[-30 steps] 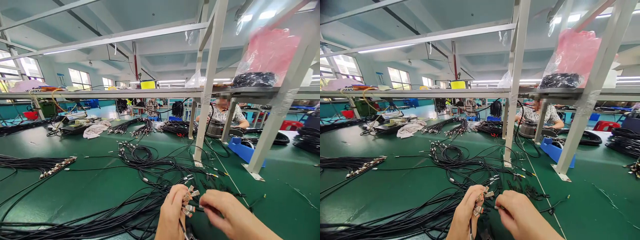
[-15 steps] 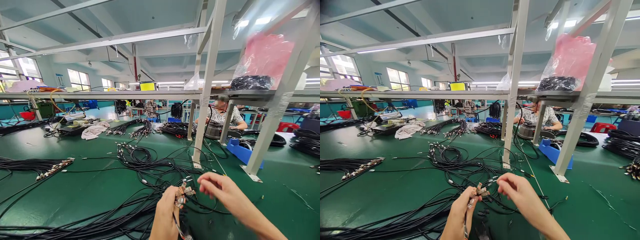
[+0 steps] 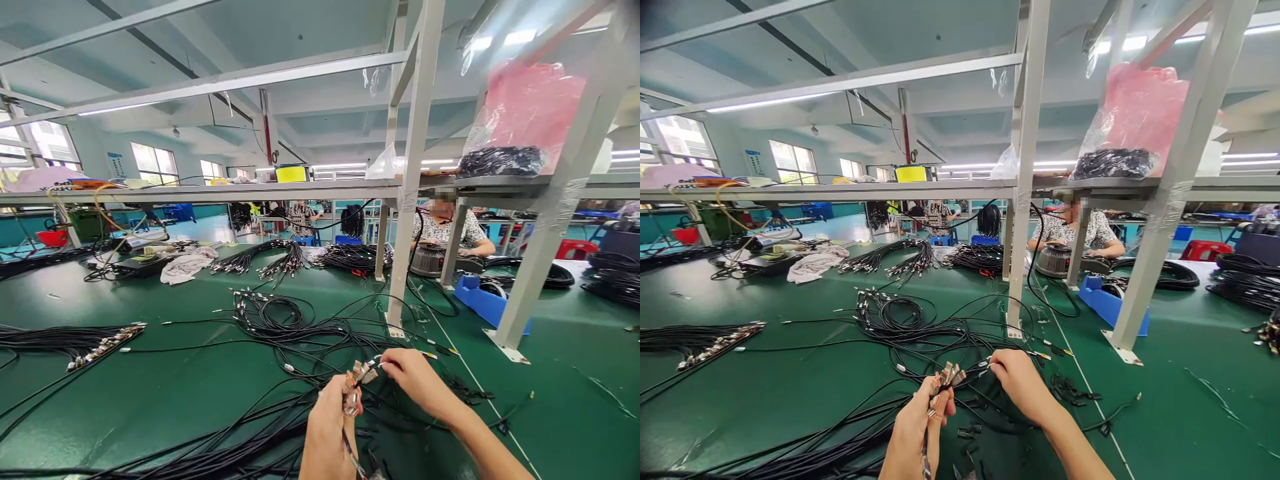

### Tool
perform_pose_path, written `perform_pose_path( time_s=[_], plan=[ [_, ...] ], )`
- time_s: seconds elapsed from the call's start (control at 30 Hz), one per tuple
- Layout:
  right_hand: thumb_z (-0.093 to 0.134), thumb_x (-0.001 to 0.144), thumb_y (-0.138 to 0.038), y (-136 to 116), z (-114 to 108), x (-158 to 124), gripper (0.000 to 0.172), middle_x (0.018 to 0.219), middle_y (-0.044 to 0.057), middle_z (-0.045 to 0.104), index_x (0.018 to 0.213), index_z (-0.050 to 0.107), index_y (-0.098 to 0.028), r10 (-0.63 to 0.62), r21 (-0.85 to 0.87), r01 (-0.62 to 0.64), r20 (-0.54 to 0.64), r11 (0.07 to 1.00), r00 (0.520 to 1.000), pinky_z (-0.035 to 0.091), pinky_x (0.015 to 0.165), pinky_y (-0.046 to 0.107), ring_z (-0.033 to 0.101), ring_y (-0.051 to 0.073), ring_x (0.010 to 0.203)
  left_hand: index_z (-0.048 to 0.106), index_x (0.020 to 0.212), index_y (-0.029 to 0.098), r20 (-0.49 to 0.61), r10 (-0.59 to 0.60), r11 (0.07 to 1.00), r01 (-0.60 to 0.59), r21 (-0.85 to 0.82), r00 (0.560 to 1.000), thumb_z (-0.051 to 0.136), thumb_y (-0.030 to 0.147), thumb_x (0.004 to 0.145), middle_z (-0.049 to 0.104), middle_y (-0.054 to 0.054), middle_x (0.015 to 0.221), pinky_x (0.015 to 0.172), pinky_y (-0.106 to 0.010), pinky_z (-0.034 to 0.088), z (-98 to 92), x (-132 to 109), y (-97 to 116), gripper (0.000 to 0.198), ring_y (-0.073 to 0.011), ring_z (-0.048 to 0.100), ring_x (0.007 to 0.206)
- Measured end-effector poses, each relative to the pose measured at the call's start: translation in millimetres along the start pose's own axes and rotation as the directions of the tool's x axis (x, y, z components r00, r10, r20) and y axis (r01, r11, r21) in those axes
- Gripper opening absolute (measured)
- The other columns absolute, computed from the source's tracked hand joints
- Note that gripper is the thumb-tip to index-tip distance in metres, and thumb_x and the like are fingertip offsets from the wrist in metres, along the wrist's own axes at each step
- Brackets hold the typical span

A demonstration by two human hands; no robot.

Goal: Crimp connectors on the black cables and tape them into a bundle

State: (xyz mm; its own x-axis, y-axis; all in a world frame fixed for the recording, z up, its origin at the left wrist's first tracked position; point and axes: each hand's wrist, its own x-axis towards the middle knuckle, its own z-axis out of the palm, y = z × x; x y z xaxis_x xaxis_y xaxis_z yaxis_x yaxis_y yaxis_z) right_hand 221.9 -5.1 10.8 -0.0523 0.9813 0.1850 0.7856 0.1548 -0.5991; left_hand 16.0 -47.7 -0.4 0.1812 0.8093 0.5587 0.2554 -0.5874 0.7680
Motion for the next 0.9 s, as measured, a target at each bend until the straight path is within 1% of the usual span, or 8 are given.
perform_pose_path(
  time_s=[0.1,0.2,0.37,0.53,0.67,0.73,0.83,0.9],
  plan=[
    [0.050,0.095,-0.034,-21,-20,-20,0.024,0.078,-0.001,0.064,0.082,0.065,-0.020,-0.090,0.099,0.085,0.048,0.991,0.995,0.044,0.070,0.031,0.056,0.016,0.074,0.062,0.098,0.023,0.013,0.039,0.999,-0.038,-0.028,0.999,0.034,0.039,0.104,0.066,-0.004,0.086,0.076,-0.027,0.047,3.3,0,2,0.033,-0.0178,0.062,0.080],
    [0.048,0.094,-0.044,-46,-33,-41,0.031,0.079,-0.001,0.065,0.080,0.066,-0.023,-0.154,0.183,0.139,0.068,0.973,0.986,0.042,0.069,0.029,0.055,0.016,0.075,0.062,0.108,0.022,0.018,0.090,0.992,-0.089,-0.086,0.996,0.035,0.035,0.104,0.067,-0.006,0.097,0.079,-0.027,0.047,4.5,-1,3,0.031,-0.0181,0.063,0.086],
    [0.049,0.091,-0.051,-73,-38,-55,0.035,0.075,-0.001,0.064,0.076,0.066,-0.024,-0.136,0.244,0.135,-0.012,0.960,0.991,0.040,0.065,0.028,0.052,0.016,0.070,0.062,0.118,0.024,0.013,0.088,0.995,-0.088,-0.053,0.996,0.037,0.027,0.103,0.070,-0.007,0.106,0.083,-0.029,0.048,0.6,-2,0,0.029,-0.0194,0.065,0.094],
    [0.049,0.087,-0.063,-83,-30,-59,0.044,0.071,0.001,0.064,0.079,0.069,-0.024,-0.035,0.371,0.077,-0.117,0.925,0.993,0.042,0.059,0.027,0.053,0.016,0.065,0.060,0.128,0.027,0.064,0.103,0.995,-0.102,-0.021,0.993,0.037,0.027,0.103,0.071,-0.008,0.115,0.089,-0.033,0.049,1.0,-2,-7,0.033,-0.0214,0.066,0.100],
    [0.049,0.088,-0.060,-88,-26,-61,0.042,0.071,0.001,0.065,0.078,0.068,-0.025,-0.042,0.333,0.091,-0.153,0.939,0.987,0.041,0.057,0.027,0.053,0.016,0.064,0.057,0.131,0.028,0.085,0.163,0.987,-0.162,-0.019,0.983,0.039,0.025,0.102,0.069,-0.006,0.120,0.089,-0.031,0.048,3.7,0,-14,0.034,-0.0206,0.064,0.106],
    [0.048,0.089,-0.058,-90,-27,-61,0.041,0.072,0.001,0.066,0.074,0.066,-0.025,-0.073,0.299,0.119,-0.160,0.947,0.984,0.043,0.059,0.027,0.055,0.016,0.065,0.057,0.129,0.028,0.101,0.175,0.985,-0.173,-0.023,0.979,0.038,0.024,0.102,0.069,-0.005,0.118,0.086,-0.030,0.047,3.7,0,-14,0.033,-0.0199,0.064,0.102],
    [0.048,0.091,-0.056,-89,-28,-60,0.040,0.070,0.001,0.067,0.073,0.064,-0.025,-0.077,0.283,0.121,-0.162,0.951,0.984,0.045,0.058,0.026,0.057,0.015,0.064,0.061,0.119,0.027,0.127,0.113,0.993,-0.108,-0.043,0.985,0.037,0.025,0.103,0.070,-0.004,0.107,0.080,-0.027,0.045,1.1,0,-7,0.029,-0.0181,0.063,0.091],
    [0.051,0.089,-0.056,-88,-27,-59,0.036,0.075,0.002,0.069,0.085,0.066,-0.024,-0.039,0.332,0.107,-0.206,0.937,0.978,0.050,0.057,0.026,0.061,0.015,0.064,0.063,0.114,0.026,0.132,0.068,0.997,-0.062,-0.049,0.989,0.037,0.027,0.104,0.069,-0.004,0.099,0.078,-0.027,0.044,-0.6,1,-1,0.028,-0.0176,0.061,0.086]
  ],
)
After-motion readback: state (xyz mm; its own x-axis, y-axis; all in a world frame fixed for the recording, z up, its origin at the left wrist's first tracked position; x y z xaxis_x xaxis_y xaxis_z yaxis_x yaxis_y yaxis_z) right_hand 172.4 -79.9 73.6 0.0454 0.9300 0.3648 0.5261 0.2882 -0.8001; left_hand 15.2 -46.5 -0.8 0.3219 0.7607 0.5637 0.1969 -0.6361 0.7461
